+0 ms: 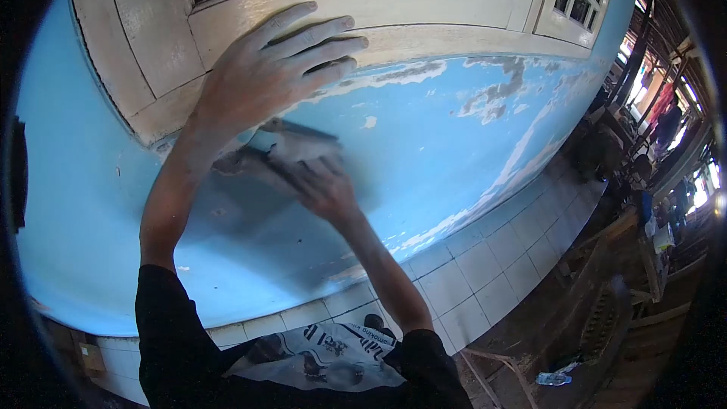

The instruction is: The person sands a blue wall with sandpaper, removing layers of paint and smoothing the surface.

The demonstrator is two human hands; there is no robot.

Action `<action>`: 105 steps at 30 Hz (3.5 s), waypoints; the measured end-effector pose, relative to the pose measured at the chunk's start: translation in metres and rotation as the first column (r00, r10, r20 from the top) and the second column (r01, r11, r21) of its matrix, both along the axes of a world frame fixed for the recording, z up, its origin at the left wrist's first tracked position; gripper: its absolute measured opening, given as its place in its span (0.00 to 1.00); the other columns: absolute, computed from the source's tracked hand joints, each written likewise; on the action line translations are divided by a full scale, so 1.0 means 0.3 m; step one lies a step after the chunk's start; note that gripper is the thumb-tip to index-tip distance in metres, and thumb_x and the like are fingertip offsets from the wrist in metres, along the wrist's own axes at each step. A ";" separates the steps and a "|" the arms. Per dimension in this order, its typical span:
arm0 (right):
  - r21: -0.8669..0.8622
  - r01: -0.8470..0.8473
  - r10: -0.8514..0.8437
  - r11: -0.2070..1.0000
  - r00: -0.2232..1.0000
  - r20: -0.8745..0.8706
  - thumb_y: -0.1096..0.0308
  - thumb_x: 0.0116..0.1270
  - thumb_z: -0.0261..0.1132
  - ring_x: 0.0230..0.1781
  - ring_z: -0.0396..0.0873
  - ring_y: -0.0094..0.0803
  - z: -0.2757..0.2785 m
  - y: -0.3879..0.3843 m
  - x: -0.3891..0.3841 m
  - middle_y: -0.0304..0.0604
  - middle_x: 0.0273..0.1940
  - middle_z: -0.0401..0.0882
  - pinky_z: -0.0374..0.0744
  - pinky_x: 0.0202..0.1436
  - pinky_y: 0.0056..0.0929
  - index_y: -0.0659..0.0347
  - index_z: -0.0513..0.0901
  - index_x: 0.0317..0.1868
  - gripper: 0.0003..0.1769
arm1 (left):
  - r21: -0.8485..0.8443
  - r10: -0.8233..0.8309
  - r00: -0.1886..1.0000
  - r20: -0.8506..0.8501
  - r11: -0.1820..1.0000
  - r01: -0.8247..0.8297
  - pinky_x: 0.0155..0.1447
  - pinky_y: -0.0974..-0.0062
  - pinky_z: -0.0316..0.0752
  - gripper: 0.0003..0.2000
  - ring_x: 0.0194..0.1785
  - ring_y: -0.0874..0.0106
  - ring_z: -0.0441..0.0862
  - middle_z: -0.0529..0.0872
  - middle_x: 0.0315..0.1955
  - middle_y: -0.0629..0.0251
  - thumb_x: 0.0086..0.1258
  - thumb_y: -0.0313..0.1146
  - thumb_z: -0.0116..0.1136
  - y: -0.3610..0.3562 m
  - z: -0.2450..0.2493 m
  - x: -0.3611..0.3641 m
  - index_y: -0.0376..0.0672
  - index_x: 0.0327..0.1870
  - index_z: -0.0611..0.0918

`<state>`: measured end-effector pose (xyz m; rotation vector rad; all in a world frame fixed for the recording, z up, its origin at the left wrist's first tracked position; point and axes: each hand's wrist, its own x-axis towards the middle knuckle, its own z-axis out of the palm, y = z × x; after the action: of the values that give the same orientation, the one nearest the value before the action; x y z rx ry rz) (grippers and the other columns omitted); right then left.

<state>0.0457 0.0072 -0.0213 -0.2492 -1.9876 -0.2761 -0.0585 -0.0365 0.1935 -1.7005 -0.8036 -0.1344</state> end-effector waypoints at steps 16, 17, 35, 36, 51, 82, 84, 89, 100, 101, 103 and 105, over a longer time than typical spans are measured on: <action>-0.017 -0.206 0.207 0.978 0.976 0.070 0.71 0.63 0.59 0.60 0.74 0.51 -0.069 -0.012 -0.035 0.52 0.52 0.81 0.57 0.69 0.60 0.64 0.84 0.43 0.11 | 0.007 0.018 1.000 -0.003 1.000 -0.018 0.78 0.76 0.52 0.17 0.70 0.85 0.62 0.72 0.63 0.90 0.58 0.42 0.58 0.004 -0.004 -0.003 0.66 0.50 0.80; 0.024 -0.176 0.177 0.984 0.983 -0.038 0.73 0.60 0.59 0.59 0.75 0.50 -0.072 0.023 -0.031 0.51 0.49 0.82 0.60 0.68 0.61 0.63 0.84 0.41 0.10 | 0.009 0.012 1.000 -0.003 1.000 -0.012 0.78 0.76 0.52 0.17 0.70 0.85 0.62 0.72 0.63 0.90 0.58 0.42 0.58 0.005 -0.005 -0.001 0.66 0.50 0.80; -0.183 -0.051 -0.014 0.982 0.941 -0.338 0.71 0.69 0.50 0.62 0.69 0.53 0.064 0.085 0.103 0.54 0.60 0.75 0.54 0.73 0.46 0.68 0.75 0.59 0.21 | 0.025 -0.018 1.000 -0.011 1.000 0.018 0.77 0.74 0.53 0.16 0.69 0.85 0.64 0.75 0.60 0.88 0.59 0.42 0.57 0.018 -0.001 -0.003 0.64 0.50 0.81; -0.292 -0.052 -0.134 0.955 0.803 -0.580 0.69 0.69 0.50 0.61 0.70 0.52 0.118 0.102 0.112 0.55 0.58 0.75 0.54 0.74 0.46 0.68 0.76 0.59 0.21 | 0.031 -0.019 1.000 -0.009 0.999 0.019 0.77 0.73 0.54 0.16 0.68 0.85 0.65 0.75 0.60 0.87 0.59 0.42 0.57 0.020 -0.002 -0.004 0.63 0.50 0.81; -0.208 0.135 -0.198 0.969 0.926 -0.320 0.71 0.72 0.47 0.69 0.62 0.53 0.082 0.154 0.187 0.54 0.65 0.70 0.53 0.73 0.49 0.64 0.73 0.64 0.22 | -0.042 -0.018 0.998 0.053 0.999 0.020 0.77 0.70 0.56 0.17 0.67 0.80 0.67 0.74 0.62 0.85 0.59 0.40 0.55 0.005 0.005 0.014 0.59 0.51 0.81; -0.361 -0.041 -0.244 0.932 0.663 -0.707 0.74 0.70 0.48 0.65 0.68 0.56 0.204 0.312 0.368 0.60 0.58 0.75 0.59 0.68 0.58 0.69 0.78 0.54 0.17 | -0.019 -0.047 0.974 0.220 0.998 0.053 0.70 0.62 0.66 0.13 0.63 0.71 0.72 0.78 0.57 0.77 0.58 0.33 0.58 0.064 -0.009 0.141 0.51 0.45 0.80; -0.229 0.011 -0.146 0.973 0.801 -0.580 0.74 0.70 0.48 0.64 0.69 0.56 0.090 0.293 0.314 0.61 0.58 0.75 0.61 0.68 0.58 0.69 0.78 0.54 0.17 | -0.021 -0.018 0.975 0.223 0.999 0.024 0.70 0.62 0.66 0.13 0.63 0.71 0.73 0.78 0.57 0.77 0.58 0.33 0.58 0.063 -0.007 0.154 0.50 0.45 0.80; -0.114 0.288 -0.305 0.951 0.934 -0.187 0.77 0.66 0.52 0.65 0.68 0.51 0.095 0.314 0.390 0.56 0.62 0.73 0.58 0.72 0.49 0.66 0.75 0.60 0.22 | 0.032 -0.009 0.979 0.202 0.999 0.002 0.70 0.69 0.66 0.13 0.62 0.76 0.72 0.78 0.56 0.82 0.55 0.33 0.60 0.069 -0.004 0.162 0.53 0.43 0.79; -0.295 0.041 -0.211 0.955 0.794 -0.571 0.74 0.70 0.51 0.65 0.67 0.54 0.208 0.363 0.392 0.54 0.61 0.74 0.61 0.69 0.54 0.67 0.77 0.58 0.19 | 0.018 0.038 0.981 0.192 0.999 -0.042 0.71 0.69 0.64 0.13 0.63 0.77 0.72 0.77 0.57 0.83 0.55 0.34 0.60 0.061 -0.007 0.157 0.53 0.43 0.80; -0.363 -0.048 -0.245 0.931 0.654 -0.715 0.74 0.68 0.55 0.66 0.65 0.57 0.220 0.367 0.395 0.53 0.62 0.73 0.59 0.70 0.57 0.65 0.76 0.60 0.20 | 0.022 0.038 0.980 0.196 0.999 -0.044 0.71 0.69 0.64 0.13 0.63 0.77 0.72 0.77 0.57 0.83 0.55 0.34 0.60 0.059 -0.010 0.156 0.53 0.43 0.80; -0.220 0.069 -0.177 0.973 0.835 -0.521 0.72 0.71 0.51 0.65 0.67 0.54 0.155 0.332 0.377 0.54 0.61 0.74 0.61 0.70 0.52 0.67 0.75 0.60 0.20 | -0.007 0.042 0.976 0.212 0.999 -0.041 0.73 0.62 0.63 0.13 0.64 0.72 0.71 0.77 0.59 0.79 0.58 0.33 0.57 0.065 -0.013 0.154 0.51 0.45 0.80; -0.011 0.170 -0.170 0.985 0.977 -0.130 0.70 0.75 0.46 0.66 0.68 0.49 0.135 0.356 0.420 0.53 0.62 0.74 0.62 0.70 0.41 0.70 0.72 0.62 0.21 | -0.005 0.025 0.976 0.215 1.000 -0.024 0.73 0.62 0.63 0.13 0.64 0.72 0.71 0.77 0.59 0.79 0.58 0.34 0.57 0.070 -0.010 0.152 0.51 0.45 0.80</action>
<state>0.1718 0.1141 0.0193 -0.4283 -1.8394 -0.3609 -0.0130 -0.0155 0.1906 -1.6967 -0.9844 -0.3044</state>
